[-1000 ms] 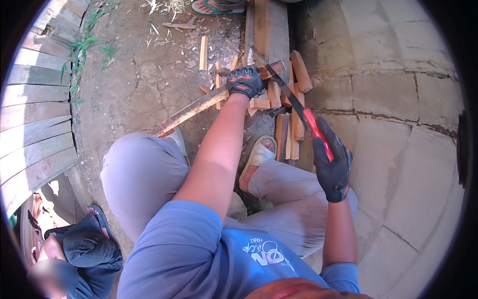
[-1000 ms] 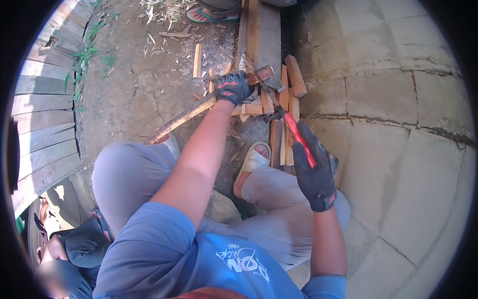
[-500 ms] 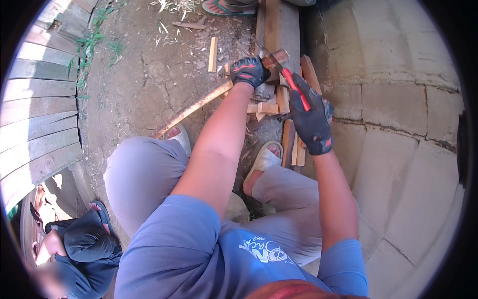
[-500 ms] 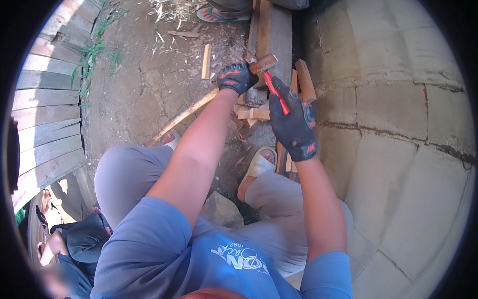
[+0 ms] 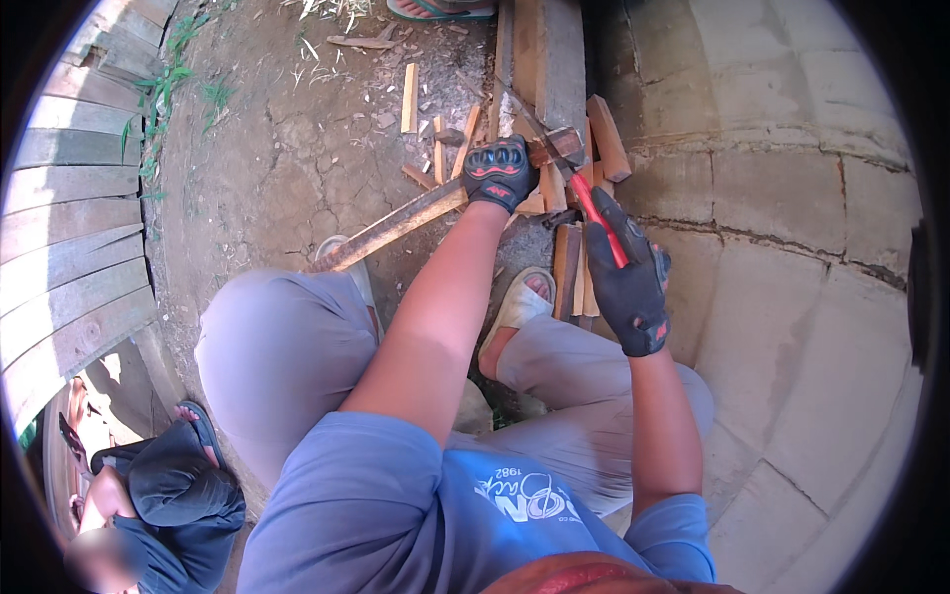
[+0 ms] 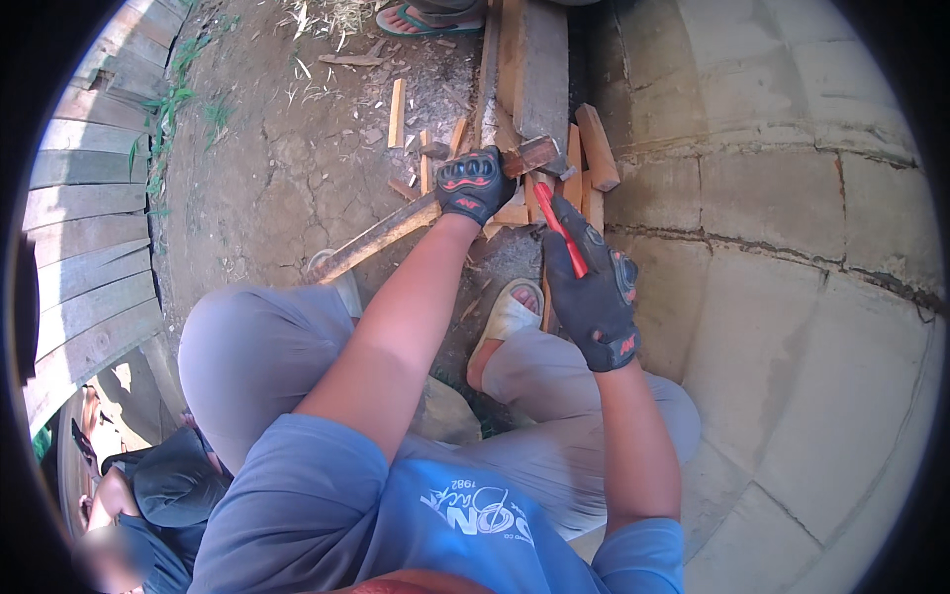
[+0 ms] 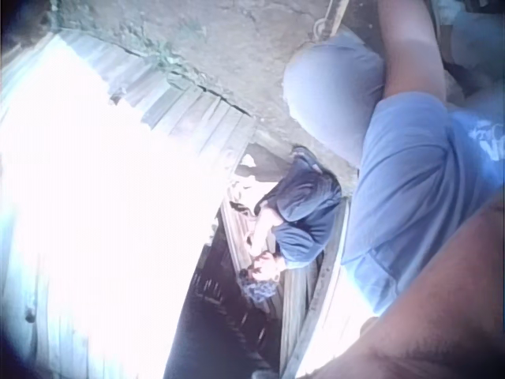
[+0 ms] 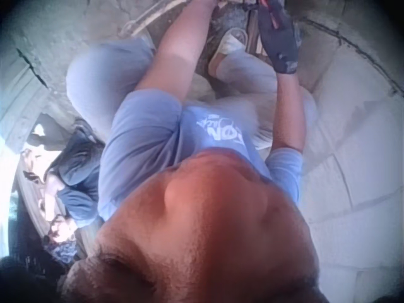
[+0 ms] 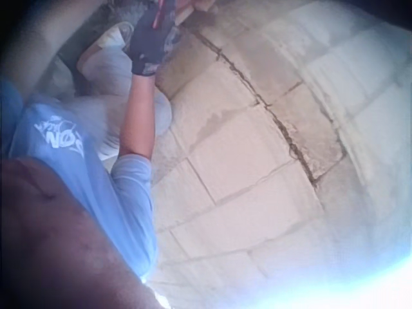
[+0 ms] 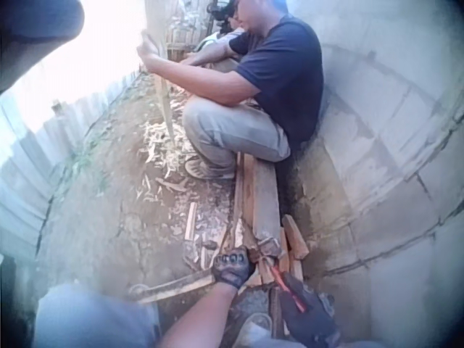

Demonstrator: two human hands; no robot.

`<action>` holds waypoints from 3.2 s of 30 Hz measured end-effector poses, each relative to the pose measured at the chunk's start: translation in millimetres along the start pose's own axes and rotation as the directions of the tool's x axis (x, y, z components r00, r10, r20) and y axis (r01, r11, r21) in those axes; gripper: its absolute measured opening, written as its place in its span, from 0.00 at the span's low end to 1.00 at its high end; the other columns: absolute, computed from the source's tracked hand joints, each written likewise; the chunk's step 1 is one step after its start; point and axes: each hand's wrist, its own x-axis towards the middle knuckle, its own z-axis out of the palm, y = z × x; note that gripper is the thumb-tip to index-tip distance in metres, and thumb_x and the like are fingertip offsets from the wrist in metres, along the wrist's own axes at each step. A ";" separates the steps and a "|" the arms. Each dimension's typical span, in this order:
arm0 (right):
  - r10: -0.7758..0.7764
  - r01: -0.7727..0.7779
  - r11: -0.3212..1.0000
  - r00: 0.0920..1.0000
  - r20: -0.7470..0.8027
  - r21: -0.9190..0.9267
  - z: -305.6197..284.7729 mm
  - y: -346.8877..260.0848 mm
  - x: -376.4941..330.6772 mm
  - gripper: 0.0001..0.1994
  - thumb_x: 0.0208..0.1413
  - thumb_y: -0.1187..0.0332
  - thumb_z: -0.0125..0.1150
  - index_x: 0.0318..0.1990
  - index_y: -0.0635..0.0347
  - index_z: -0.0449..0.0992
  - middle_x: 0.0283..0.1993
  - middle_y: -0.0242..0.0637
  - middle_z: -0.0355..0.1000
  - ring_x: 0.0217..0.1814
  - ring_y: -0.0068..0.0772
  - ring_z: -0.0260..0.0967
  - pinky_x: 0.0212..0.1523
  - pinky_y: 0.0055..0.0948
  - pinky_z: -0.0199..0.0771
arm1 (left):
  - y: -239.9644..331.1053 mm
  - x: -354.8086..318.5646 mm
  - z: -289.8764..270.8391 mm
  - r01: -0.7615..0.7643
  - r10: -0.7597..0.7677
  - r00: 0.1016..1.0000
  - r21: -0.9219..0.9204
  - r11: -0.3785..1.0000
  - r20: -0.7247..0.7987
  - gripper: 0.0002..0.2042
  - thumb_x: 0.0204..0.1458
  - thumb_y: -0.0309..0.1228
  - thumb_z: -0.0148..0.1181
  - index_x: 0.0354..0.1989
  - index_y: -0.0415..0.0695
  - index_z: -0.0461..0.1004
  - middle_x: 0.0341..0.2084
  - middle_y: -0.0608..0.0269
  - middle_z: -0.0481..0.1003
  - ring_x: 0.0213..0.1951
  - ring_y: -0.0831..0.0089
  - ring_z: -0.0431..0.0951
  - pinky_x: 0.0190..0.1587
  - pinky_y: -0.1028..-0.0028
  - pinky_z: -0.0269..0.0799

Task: The person sits on the ground and uses a hand saw to cut small pieces of wood. They hold the wood with one hand and saw with the other, occasionally adjusting the wood's position. The person also uses a hammer to split some of the cut pieces.

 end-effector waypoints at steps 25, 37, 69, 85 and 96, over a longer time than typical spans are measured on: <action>0.117 -0.122 0.992 0.984 0.131 0.032 -131.1 -37.1 -70.3 0.19 0.71 0.62 0.61 0.66 0.49 0.81 0.59 0.46 0.83 0.57 0.49 0.84 0.60 0.42 0.79 | -8.2 12.5 -7.1 0.001 0.000 0.995 -0.019 1.000 0.096 0.15 0.51 0.46 0.68 0.39 0.50 0.87 0.38 0.52 0.87 0.42 0.52 0.88 0.44 0.55 0.82; -0.111 0.112 0.994 0.983 0.143 -0.003 -49.3 -71.2 -19.5 0.21 0.68 0.64 0.64 0.67 0.51 0.79 0.54 0.48 0.84 0.55 0.50 0.82 0.54 0.42 0.80 | -4.0 10.6 -2.0 0.036 -0.037 0.995 0.008 0.999 0.088 0.15 0.54 0.48 0.67 0.40 0.52 0.86 0.39 0.53 0.87 0.43 0.54 0.88 0.45 0.56 0.82; -0.081 0.093 0.977 0.994 -0.067 0.192 -47.1 23.6 -44.1 0.19 0.70 0.63 0.63 0.66 0.50 0.81 0.52 0.50 0.85 0.47 0.52 0.85 0.48 0.43 0.83 | -15.2 47.8 -32.2 -0.038 0.026 0.902 0.019 0.999 0.432 0.28 0.51 0.51 0.67 0.53 0.43 0.85 0.50 0.41 0.85 0.53 0.44 0.85 0.57 0.54 0.80; 0.060 -0.059 0.998 0.997 -0.056 0.028 -112.1 -3.9 -117.0 0.19 0.66 0.71 0.67 0.64 0.56 0.83 0.49 0.49 0.86 0.41 0.46 0.87 0.44 0.37 0.84 | -17.2 53.2 -35.7 -0.048 0.057 0.885 -0.032 0.998 0.462 0.29 0.50 0.57 0.67 0.52 0.47 0.87 0.50 0.45 0.85 0.52 0.48 0.86 0.56 0.54 0.81; 0.092 -0.089 0.992 0.995 -0.036 0.086 -111.3 -25.8 -82.2 0.19 0.69 0.69 0.64 0.65 0.60 0.81 0.53 0.42 0.86 0.43 0.31 0.82 0.49 0.33 0.79 | -15.8 29.6 -19.5 -0.015 0.009 0.990 0.044 0.999 0.144 0.19 0.57 0.51 0.67 0.46 0.51 0.87 0.42 0.50 0.86 0.47 0.50 0.88 0.50 0.53 0.83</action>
